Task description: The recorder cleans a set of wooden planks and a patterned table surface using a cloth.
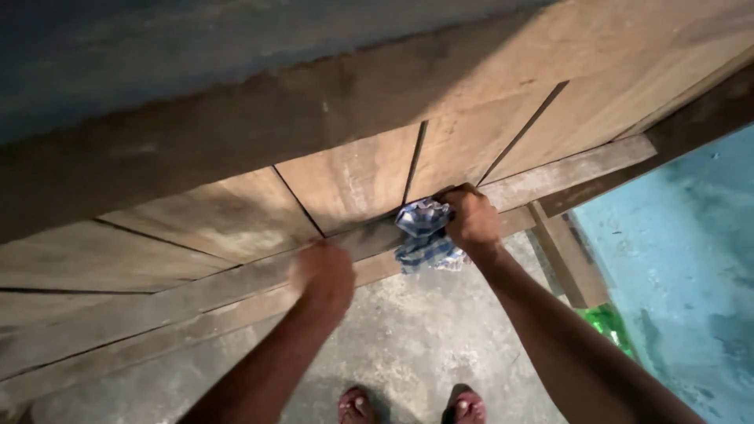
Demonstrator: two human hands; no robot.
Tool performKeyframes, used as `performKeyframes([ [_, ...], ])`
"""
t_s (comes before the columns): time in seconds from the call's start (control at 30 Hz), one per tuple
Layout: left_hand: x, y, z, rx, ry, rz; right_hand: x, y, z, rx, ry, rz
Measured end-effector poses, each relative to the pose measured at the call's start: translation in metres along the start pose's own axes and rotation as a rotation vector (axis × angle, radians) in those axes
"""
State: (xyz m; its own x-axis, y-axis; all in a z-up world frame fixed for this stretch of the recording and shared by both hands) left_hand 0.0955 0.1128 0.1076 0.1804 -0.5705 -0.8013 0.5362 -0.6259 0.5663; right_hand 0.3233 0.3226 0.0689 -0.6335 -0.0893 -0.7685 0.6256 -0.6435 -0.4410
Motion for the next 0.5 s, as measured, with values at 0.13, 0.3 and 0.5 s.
performKeyframes([
  [0.13,-0.009,-0.004,-0.023,-0.057,-0.023,-0.011,-0.004,-0.004,0.005,-0.157,-0.027,-0.097],
  [0.3,0.0,-0.02,-0.061,-0.116,-0.055,-0.019,-0.02,-0.018,0.025,0.093,-0.09,0.13],
  [0.5,0.0,-0.042,-0.124,-0.152,-0.116,-0.057,-0.021,0.0,0.005,0.052,-0.182,0.109],
])
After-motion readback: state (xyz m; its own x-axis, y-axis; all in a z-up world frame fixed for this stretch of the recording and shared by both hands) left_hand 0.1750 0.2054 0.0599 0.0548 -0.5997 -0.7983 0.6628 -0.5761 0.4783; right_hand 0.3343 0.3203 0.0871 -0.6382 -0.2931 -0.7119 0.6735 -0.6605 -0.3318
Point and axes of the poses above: each hand's wrist, its own y-axis away from the middle knuckle, its own x-axis out of the palm, z = x × y, the point moved 2 cm from there along -y, towards the middle knuckle, and after that the axes turned 4 degrees about -x, right-handed, at the moved point
